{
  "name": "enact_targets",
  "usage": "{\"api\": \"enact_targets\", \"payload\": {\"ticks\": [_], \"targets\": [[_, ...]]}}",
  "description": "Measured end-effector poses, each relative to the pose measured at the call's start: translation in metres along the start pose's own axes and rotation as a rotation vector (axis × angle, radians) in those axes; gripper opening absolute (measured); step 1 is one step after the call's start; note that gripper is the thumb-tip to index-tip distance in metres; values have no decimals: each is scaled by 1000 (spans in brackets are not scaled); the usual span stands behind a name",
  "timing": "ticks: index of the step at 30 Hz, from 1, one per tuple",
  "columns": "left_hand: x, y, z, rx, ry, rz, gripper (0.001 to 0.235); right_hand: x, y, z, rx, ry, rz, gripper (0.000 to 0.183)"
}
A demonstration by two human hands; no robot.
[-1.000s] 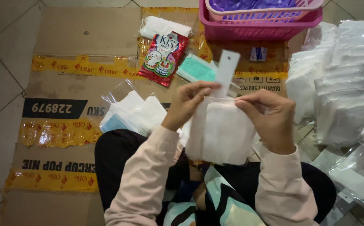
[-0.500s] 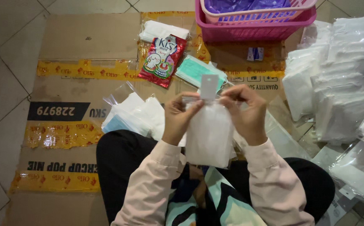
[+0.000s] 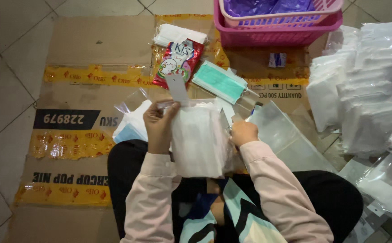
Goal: The person sits on the floor and packs white face masks into clear plastic bags. They insert a white cardboard header card into each bag, fold the top, and seal it using a handheld heat sealer. The sealed packages are stacked on the floor.
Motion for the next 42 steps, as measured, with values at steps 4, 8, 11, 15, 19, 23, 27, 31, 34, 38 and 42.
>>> {"api": "enact_targets", "payload": {"ticks": [4, 8, 11, 15, 19, 23, 27, 31, 34, 38, 42], "targets": [[4, 17, 15, -28, 5, -64, 23, -7, -37, 56, 165, 161, -6, 11], [13, 28, 31, -85, -25, -59, 22, 20, 20, -36, -26, -90, -53, 44], [17, 36, 39, -157, -60, 13, 18, 43, 39, -65, -64, -637, -3, 25], [9, 41, 42, -218, -74, 7, 18, 55, 91, -148, 156, -1676, -53, 16], [8, 48, 53, -267, -80, -11, 16, 45, 127, -185, 489, -1706, -159, 18], [10, 51, 59, -241, -161, 6, 14, 41, 113, -156, 551, -1588, -373, 44], [25, 54, 72, -268, -200, 89, 15, 25, 113, -153, 664, -1414, -421, 45], [28, 58, 77, -264, -216, 111, 15, 17, 121, -165, 701, -1412, -420, 42], [27, 59, 78, -315, -168, 127, 14, 18, 123, -161, 759, -1346, -388, 39], [11, 60, 68, -369, -155, 103, 17, 14, 134, -178, 779, -1310, -381, 37], [7, 63, 66, -389, -231, 50, 30, 11, 134, -174, 803, -1258, -410, 31]]}}
Point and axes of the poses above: each hand's wrist, its own y-axis away from the middle knuckle, its own z-axis out of the palm, x = y × z, the point moved 2 cm from there along -y, towards the middle knuckle, and after that the axes turned 12 degrees about y, right-handed, at the moved point
